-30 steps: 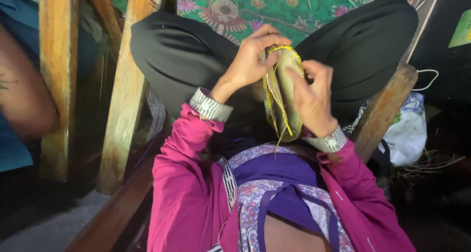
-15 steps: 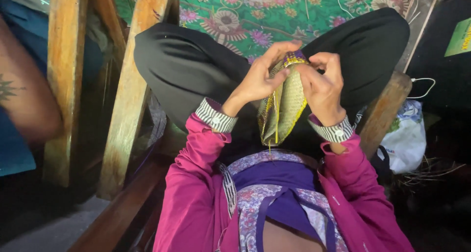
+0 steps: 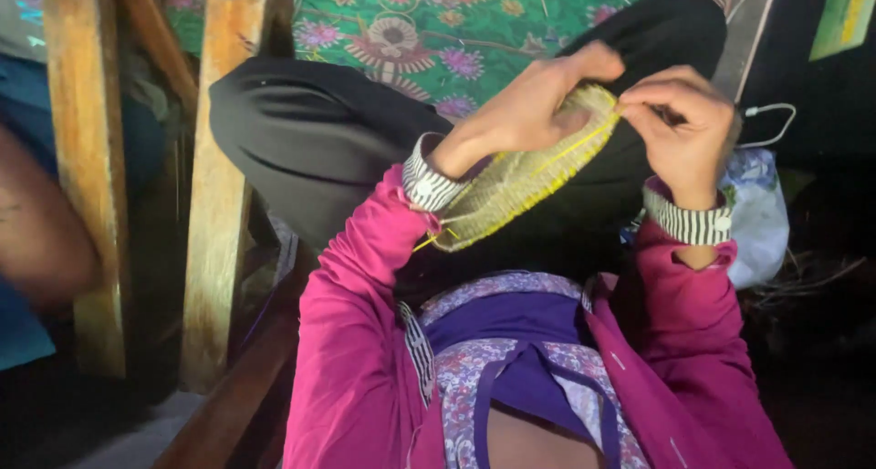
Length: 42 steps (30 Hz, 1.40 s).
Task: Reinforcing the edges of a woven pouch or bag using a needle and thread.
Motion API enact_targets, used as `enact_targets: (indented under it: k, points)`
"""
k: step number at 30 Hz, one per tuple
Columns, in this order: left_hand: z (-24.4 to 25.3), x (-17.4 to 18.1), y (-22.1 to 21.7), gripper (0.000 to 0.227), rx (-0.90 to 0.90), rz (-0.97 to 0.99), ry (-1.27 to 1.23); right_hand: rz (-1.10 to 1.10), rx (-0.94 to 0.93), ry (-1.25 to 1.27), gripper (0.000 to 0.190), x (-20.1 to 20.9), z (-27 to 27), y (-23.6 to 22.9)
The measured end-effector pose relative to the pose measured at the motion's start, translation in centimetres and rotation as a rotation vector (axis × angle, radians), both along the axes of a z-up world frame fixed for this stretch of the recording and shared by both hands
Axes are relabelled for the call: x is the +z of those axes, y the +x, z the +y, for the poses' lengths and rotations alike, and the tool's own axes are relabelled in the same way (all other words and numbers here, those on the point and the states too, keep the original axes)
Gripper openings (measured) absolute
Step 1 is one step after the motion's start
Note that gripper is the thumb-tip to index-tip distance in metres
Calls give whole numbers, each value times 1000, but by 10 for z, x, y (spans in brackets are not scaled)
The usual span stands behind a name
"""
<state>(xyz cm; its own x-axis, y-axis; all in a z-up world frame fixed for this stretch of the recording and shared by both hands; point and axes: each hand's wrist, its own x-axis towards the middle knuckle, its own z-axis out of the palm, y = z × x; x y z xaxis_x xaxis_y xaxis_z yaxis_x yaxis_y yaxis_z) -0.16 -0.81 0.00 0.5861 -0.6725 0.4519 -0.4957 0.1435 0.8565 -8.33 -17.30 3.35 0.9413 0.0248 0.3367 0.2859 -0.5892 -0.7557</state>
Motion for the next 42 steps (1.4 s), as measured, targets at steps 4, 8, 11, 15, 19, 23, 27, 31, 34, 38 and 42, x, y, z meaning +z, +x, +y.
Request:
enact_targets:
  k: [4,8,11,15,19,23,27,31,34,38,42]
  points:
    - [-6,-14,-18,34,95,-56,117,-9,31,32,16,-12,-5,-9]
    - [-21,-37,-26,25,300,158,-5,-80,113,89,18,-18,-3,-27]
    - [-30,-45,-29,24,416,256,-63,-133,115,123,18,-11,3,-53]
    - [-37,-46,-34,27,529,318,-83,-192,110,41,19,1,16,-74]
    - [-32,-41,-41,30,502,243,-56,-209,130,-9,15,10,32,-75]
    - [-21,-37,-44,39,485,62,61,-239,112,26,14,5,40,-78]
    - [-4,-8,-46,27,630,-214,487,-258,87,118,18,5,46,-82]
    - [17,19,-45,16,819,-337,389,-296,104,286,17,11,44,-82]
    - [31,32,-50,19,1012,-365,377,-381,109,233,14,24,50,-75]
    - [49,26,-60,26,961,-89,246,-309,266,214,19,36,78,-76]
    - [57,-5,-64,34,725,128,43,-196,360,152,18,41,102,-75]
